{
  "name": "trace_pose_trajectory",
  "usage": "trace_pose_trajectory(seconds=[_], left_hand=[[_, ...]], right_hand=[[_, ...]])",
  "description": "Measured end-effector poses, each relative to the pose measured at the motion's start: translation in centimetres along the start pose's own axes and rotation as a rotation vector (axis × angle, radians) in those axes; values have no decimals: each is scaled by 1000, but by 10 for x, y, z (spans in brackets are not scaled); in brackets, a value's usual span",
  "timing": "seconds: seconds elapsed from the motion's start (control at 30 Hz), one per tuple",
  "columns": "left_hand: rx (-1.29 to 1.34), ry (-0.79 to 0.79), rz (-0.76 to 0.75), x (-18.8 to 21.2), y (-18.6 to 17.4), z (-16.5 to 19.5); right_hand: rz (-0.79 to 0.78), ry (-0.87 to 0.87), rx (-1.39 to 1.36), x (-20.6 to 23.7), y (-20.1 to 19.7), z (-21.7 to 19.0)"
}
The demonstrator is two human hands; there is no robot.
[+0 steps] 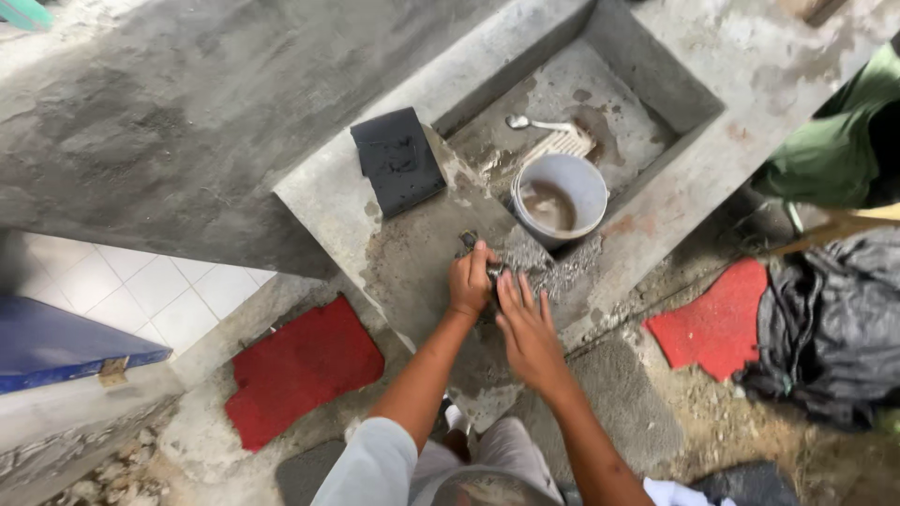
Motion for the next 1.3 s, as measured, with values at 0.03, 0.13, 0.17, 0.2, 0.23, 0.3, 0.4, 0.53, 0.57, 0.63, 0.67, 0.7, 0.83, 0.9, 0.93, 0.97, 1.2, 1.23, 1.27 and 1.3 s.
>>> trace_pose_trajectory(seconds=[0.03, 0.13, 0.17, 0.2, 0.23, 0.3, 0.4, 0.53, 0.57, 0.63, 0.67, 0.7, 0.83, 0.9, 0.93, 0.97, 1.2, 1.23, 1.27, 1.3], left_hand=[[-4, -23, -12, 1, 0, -1], [7, -86, -23, 4, -1, -4], [16, -82, -19, 5, -3, -3], [27, -73, -17, 5, -3, -2], [26, -59, -25, 5, -4, -1], [28, -29, -20, 5, -5, 2], [-5, -178, -51, 5, -3, -2], [45, -84, -9, 4, -5, 7], [30, -122, -28, 4, -4, 6], [27, -77, -39, 4, -3, 9], [38, -1, -13, 4, -4, 14], [47, 72, 15, 4, -6, 17], [-5, -115, -48, 6, -1, 5], [7, -28, -26, 5, -1, 7], [11, -48, -18, 5, -1, 5], [19, -61, -16, 5, 0, 3], [15, -65, -39, 5, 3, 3], [13, -77, -45, 6, 3, 4], [8, -83, -40, 6, 3, 4], [3, -79, -35, 6, 3, 5]], right_hand=[[28, 3, -38, -4, 1, 1], [54, 27, -101, -6, 1, 1], [43, 45, -104, -4, 1, 1], [36, 61, -106, 0, 0, -1], [21, 64, -82, 5, -2, -3], [-15, 47, -32, 11, -4, -6], [-11, 44, -23, 6, -4, -6], [6, 55, -125, -2, -2, -6], [8, 61, -118, 2, -4, -6], [13, 59, -69, 9, -7, -7], [2, 40, -27, 14, -8, -9], [-12, 21, 14, 12, -7, -8], [-13, 71, -38, 6, -5, -7], [-10, 79, -88, 4, -5, -8], [-17, 82, -71, 3, -5, -9], [-15, 85, -52, 5, -6, -10], [-25, 73, -14, 4, -2, -6], [-21, 90, -38, 5, -3, -5], [-18, 98, -67, 4, -3, -5], [-6, 101, -99, 5, -4, -6]])
Point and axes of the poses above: each hand's wrist, its own x-axis away from the middle knuckle, its own y-axis out of the palm, z = x × y, the point moved 5 cm from there along -x, towards the middle knuckle, and after that the axes turned 13 degrees about z, right-handed, at the moved point
